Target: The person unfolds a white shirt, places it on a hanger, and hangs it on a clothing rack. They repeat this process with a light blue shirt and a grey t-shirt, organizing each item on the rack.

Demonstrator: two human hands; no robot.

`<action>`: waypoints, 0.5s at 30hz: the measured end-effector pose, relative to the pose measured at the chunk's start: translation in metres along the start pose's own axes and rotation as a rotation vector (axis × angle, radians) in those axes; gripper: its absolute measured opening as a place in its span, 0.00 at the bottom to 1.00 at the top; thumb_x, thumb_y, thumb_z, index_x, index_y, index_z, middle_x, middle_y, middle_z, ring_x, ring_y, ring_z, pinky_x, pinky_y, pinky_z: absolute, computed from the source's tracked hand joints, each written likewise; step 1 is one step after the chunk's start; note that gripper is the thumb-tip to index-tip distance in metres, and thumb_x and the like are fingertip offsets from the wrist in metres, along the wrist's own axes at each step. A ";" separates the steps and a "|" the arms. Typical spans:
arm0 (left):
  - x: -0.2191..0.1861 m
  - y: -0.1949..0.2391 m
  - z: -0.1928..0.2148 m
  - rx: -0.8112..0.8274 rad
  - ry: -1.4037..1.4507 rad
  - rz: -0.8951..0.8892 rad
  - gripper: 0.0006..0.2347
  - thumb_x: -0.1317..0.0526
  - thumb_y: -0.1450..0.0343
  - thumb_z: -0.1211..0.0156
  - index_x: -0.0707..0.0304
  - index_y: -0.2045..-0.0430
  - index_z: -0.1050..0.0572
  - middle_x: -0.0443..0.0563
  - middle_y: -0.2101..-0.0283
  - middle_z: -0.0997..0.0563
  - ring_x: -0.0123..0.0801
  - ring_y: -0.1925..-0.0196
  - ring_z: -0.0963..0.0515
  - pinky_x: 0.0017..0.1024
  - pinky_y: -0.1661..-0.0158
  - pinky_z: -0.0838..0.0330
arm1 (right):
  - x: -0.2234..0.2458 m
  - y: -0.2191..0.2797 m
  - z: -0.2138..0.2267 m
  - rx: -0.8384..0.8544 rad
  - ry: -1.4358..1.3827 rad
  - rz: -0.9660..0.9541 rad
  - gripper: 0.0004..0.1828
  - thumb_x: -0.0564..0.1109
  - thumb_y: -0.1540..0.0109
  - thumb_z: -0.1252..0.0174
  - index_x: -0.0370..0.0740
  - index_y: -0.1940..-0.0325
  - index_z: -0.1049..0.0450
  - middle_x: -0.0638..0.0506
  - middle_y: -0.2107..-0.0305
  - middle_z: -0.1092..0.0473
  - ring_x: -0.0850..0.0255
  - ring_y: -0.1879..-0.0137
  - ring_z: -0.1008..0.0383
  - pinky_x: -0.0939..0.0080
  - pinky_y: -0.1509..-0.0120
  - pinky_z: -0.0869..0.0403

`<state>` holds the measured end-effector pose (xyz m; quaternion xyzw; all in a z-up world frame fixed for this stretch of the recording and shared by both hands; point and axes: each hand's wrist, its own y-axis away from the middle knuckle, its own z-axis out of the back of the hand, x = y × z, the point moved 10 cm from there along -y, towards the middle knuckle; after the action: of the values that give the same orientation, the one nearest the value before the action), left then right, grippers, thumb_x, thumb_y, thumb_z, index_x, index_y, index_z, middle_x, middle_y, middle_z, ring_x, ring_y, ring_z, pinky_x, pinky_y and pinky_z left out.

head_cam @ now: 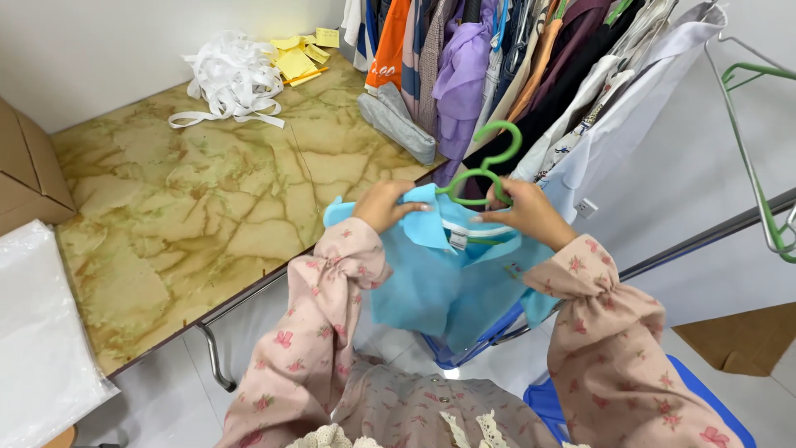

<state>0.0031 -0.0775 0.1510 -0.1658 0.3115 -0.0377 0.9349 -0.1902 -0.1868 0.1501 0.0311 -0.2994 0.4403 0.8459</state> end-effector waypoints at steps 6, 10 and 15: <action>0.003 0.023 0.025 -0.081 -0.217 0.283 0.17 0.39 0.32 0.38 0.49 0.79 0.28 0.40 0.77 0.22 0.38 0.67 0.18 0.36 0.66 0.26 | -0.072 0.046 0.016 -0.197 0.578 -0.395 0.44 0.50 0.54 0.23 0.36 0.44 0.41 0.33 0.53 0.38 0.30 0.45 0.30 0.36 0.45 0.25; 0.022 0.027 -0.009 0.079 -0.316 0.337 0.14 0.43 0.31 0.38 0.49 0.69 0.22 0.47 0.69 0.17 0.45 0.60 0.15 0.44 0.61 0.21 | -0.117 0.043 -0.005 -0.132 0.340 -0.501 0.22 0.51 0.44 0.36 0.44 0.53 0.37 0.38 0.67 0.25 0.31 0.56 0.22 0.35 0.49 0.25; 0.081 0.039 -0.057 0.111 -0.507 0.432 0.12 0.45 0.35 0.32 0.48 0.69 0.20 0.49 0.72 0.17 0.49 0.65 0.14 0.46 0.65 0.19 | -0.062 0.017 0.008 -0.369 0.028 -0.283 0.20 0.44 0.44 0.40 0.50 0.52 0.40 0.53 0.84 0.32 0.47 0.70 0.24 0.48 0.58 0.27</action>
<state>0.0324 -0.0716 0.0491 -0.0487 0.0945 0.1869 0.9766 -0.2336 -0.2238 0.1202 -0.0883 -0.3556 0.2554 0.8947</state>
